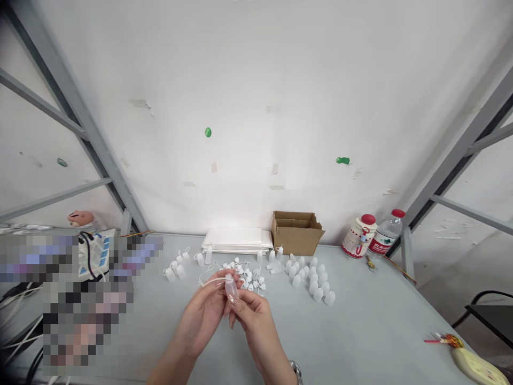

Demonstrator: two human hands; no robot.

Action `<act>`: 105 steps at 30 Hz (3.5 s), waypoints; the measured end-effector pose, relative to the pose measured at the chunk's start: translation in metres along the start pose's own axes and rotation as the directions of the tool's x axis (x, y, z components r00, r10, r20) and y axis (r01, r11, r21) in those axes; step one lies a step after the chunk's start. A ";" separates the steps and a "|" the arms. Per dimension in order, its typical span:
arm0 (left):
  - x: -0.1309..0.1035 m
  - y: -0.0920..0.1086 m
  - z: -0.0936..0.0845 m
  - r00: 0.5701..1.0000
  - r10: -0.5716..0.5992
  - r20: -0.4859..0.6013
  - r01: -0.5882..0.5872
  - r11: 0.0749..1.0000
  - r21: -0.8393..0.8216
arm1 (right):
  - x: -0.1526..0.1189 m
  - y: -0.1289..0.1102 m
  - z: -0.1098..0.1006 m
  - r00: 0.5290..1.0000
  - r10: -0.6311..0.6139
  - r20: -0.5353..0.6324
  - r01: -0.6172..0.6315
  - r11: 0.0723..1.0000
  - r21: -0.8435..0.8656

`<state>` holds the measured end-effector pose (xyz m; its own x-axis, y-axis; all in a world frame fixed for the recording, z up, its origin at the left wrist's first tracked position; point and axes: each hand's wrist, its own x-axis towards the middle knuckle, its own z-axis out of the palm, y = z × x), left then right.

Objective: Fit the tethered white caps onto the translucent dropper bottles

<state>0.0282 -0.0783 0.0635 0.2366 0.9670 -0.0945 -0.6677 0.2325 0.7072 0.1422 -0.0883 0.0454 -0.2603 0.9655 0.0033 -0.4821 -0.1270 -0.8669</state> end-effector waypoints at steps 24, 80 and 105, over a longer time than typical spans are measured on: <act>0.002 -0.001 -0.005 0.987 -0.160 0.017 0.160 0.967 -0.196 | -0.004 0.002 -0.004 0.983 0.113 0.145 -0.155 0.934 0.323; -0.004 0.001 -0.006 0.978 -0.208 -0.007 0.193 0.921 -0.339 | -0.004 0.004 -0.004 0.924 0.247 0.293 -0.375 0.739 0.560; -0.015 -0.002 0.004 0.984 0.163 -0.074 -0.138 0.954 0.267 | -0.016 0.007 0.006 0.860 -0.421 -0.290 0.339 0.894 -0.292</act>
<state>0.0291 -0.0933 0.0665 0.0718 0.9970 -0.0297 -0.4810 0.0607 0.8746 0.1380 -0.1058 0.0425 0.2218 0.9493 0.2226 -0.2746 0.2799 -0.9199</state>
